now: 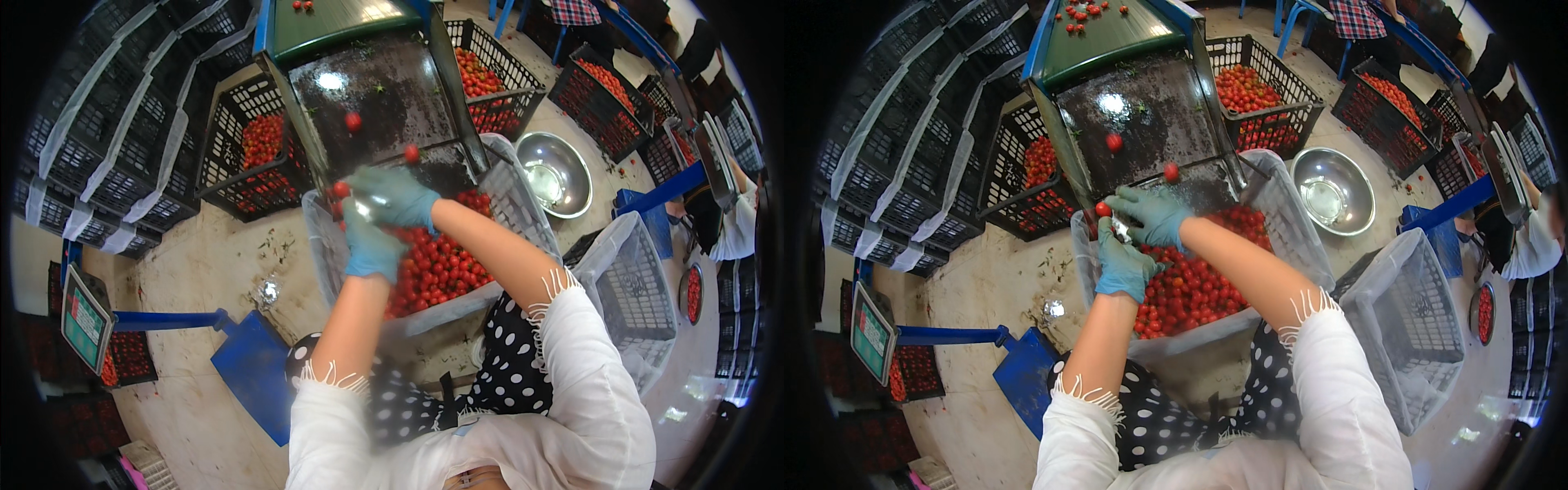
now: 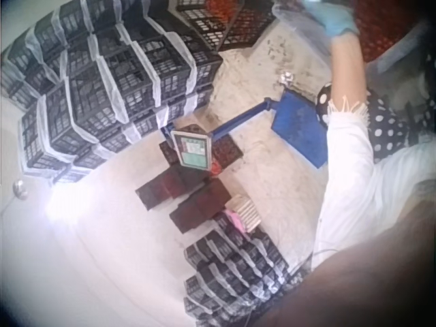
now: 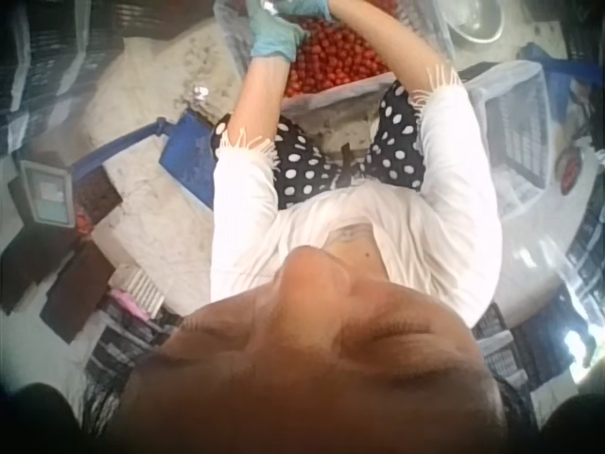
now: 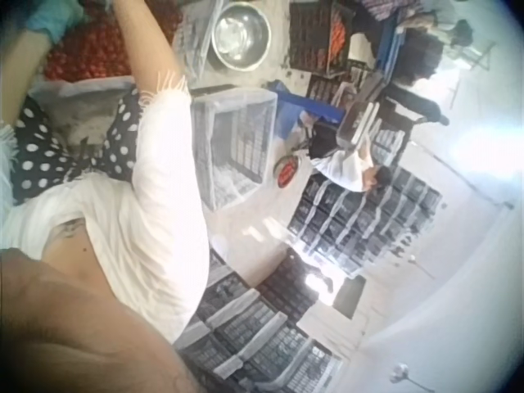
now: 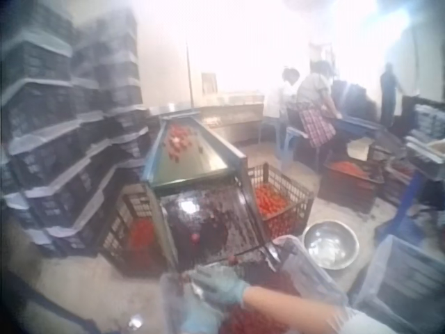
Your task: The person sorts and moves cherry tomatoes from a conveyor belt into a plastic bin by hand, occasionally interacting with a digital scale and moving crates.
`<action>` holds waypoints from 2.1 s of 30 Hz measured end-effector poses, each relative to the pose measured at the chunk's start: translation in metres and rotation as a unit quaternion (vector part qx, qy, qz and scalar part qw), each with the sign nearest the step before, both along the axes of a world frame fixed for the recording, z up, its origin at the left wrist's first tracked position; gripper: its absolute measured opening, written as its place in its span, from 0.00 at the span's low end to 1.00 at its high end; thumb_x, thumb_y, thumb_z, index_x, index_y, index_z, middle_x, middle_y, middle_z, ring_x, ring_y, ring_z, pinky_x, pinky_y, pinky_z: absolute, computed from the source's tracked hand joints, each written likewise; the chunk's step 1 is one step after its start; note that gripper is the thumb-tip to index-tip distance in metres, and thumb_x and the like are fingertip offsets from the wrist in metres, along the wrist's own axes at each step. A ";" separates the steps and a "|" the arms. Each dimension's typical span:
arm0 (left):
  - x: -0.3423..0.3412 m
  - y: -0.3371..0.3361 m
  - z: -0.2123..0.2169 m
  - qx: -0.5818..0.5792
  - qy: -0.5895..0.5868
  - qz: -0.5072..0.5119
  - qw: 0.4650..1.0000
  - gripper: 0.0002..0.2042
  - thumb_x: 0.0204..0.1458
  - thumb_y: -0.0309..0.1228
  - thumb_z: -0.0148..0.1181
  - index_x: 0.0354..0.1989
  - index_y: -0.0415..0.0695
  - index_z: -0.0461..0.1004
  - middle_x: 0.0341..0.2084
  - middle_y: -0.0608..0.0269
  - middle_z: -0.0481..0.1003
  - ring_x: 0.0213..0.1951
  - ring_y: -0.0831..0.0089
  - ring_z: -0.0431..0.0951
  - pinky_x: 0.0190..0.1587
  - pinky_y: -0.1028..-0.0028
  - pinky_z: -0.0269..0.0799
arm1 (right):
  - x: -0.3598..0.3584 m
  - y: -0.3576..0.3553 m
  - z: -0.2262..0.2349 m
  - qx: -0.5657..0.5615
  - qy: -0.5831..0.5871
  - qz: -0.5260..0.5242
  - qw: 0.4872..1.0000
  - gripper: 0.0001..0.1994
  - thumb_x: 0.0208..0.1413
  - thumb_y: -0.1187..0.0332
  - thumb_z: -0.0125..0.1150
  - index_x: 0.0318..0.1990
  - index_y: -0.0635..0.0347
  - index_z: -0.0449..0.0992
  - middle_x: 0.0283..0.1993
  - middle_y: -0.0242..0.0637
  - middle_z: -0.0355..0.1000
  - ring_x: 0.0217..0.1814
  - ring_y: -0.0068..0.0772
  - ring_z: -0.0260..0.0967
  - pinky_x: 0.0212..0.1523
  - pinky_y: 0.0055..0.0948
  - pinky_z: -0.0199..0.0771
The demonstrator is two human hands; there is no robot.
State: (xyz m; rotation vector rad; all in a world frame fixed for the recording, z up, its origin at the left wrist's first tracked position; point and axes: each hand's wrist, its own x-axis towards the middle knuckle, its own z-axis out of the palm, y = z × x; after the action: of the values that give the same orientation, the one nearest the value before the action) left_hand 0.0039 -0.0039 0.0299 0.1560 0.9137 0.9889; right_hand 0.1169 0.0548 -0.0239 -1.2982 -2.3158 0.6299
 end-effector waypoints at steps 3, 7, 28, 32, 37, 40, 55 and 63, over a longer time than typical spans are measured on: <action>-0.002 -0.005 0.012 -0.037 -0.015 0.014 0.999 0.34 0.53 0.65 0.35 0.62 0.57 0.60 0.60 0.68 0.63 0.59 0.66 0.62 0.57 0.62 0.59 | -0.014 -0.004 0.010 0.007 0.005 0.067 0.998 0.30 0.49 0.65 0.56 0.63 0.44 0.60 0.68 0.41 0.53 0.63 0.46 0.59 0.58 0.45 0.62; -0.003 0.005 -0.016 0.036 -0.054 0.031 0.997 0.34 0.53 0.66 0.34 0.63 0.58 0.59 0.60 0.67 0.62 0.60 0.63 0.62 0.60 0.56 0.54 | -0.024 -0.014 0.022 0.077 0.063 0.026 0.995 0.21 0.52 0.60 0.58 0.55 0.49 0.69 0.58 0.45 0.65 0.56 0.48 0.65 0.53 0.42 0.66; -0.003 0.010 -0.029 0.009 -0.043 -0.010 0.999 0.54 0.37 0.76 0.40 0.70 0.55 0.37 0.70 0.57 0.27 0.69 0.47 0.23 0.60 0.33 0.24 | 0.018 0.001 0.029 0.222 -0.179 -0.144 0.948 0.15 0.49 0.64 0.54 0.46 0.44 0.77 0.49 0.39 0.73 0.53 0.44 0.69 0.56 0.39 0.67; -0.008 0.004 -0.017 -0.009 -0.035 -0.019 0.999 0.56 0.37 0.75 0.43 0.70 0.54 0.33 0.70 0.55 0.25 0.69 0.50 0.23 0.61 0.34 0.24 | 0.026 -0.004 0.062 -0.030 -0.281 -0.115 0.952 0.14 0.47 0.65 0.55 0.42 0.51 0.79 0.41 0.46 0.76 0.42 0.49 0.75 0.44 0.42 0.75; -0.004 -0.003 0.003 -0.014 -0.038 0.014 0.999 0.53 0.41 0.71 0.45 0.70 0.53 0.33 0.70 0.55 0.25 0.70 0.53 0.24 0.62 0.36 0.22 | 0.043 -0.044 0.129 -0.176 -0.311 -0.084 0.930 0.17 0.49 0.58 0.55 0.43 0.57 0.79 0.43 0.47 0.76 0.46 0.47 0.74 0.48 0.40 0.73; -0.009 -0.010 0.023 0.028 -0.059 0.003 0.998 0.52 0.43 0.68 0.48 0.70 0.52 0.32 0.70 0.56 0.25 0.70 0.55 0.25 0.63 0.39 0.20 | 0.048 -0.060 0.143 -0.216 -0.260 -0.028 0.941 0.20 0.50 0.54 0.54 0.45 0.57 0.77 0.44 0.46 0.75 0.47 0.46 0.73 0.49 0.38 0.71; -0.037 0.002 0.071 0.270 -0.084 -0.003 0.959 0.25 0.57 0.46 0.51 0.51 0.35 0.71 0.50 0.46 0.72 0.54 0.53 0.70 0.58 0.58 0.64 | 0.077 -0.072 0.092 -0.224 -0.222 -0.023 0.949 0.20 0.52 0.54 0.53 0.49 0.53 0.74 0.48 0.45 0.73 0.51 0.49 0.70 0.52 0.42 0.68; -0.070 -0.004 0.076 0.338 -0.085 0.045 0.936 0.24 0.60 0.45 0.45 0.51 0.34 0.71 0.49 0.46 0.73 0.54 0.55 0.71 0.58 0.60 0.63 | 0.053 -0.098 -0.041 -0.247 -0.409 0.145 0.866 0.22 0.51 0.57 0.56 0.56 0.43 0.70 0.58 0.41 0.66 0.57 0.44 0.67 0.51 0.44 0.71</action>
State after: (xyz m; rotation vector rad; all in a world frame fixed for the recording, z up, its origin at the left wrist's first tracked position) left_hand -0.0665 -0.0081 0.1063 0.6041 0.3936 1.3537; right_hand 0.1703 -0.0435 -0.0653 -1.6895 -3.2351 0.9526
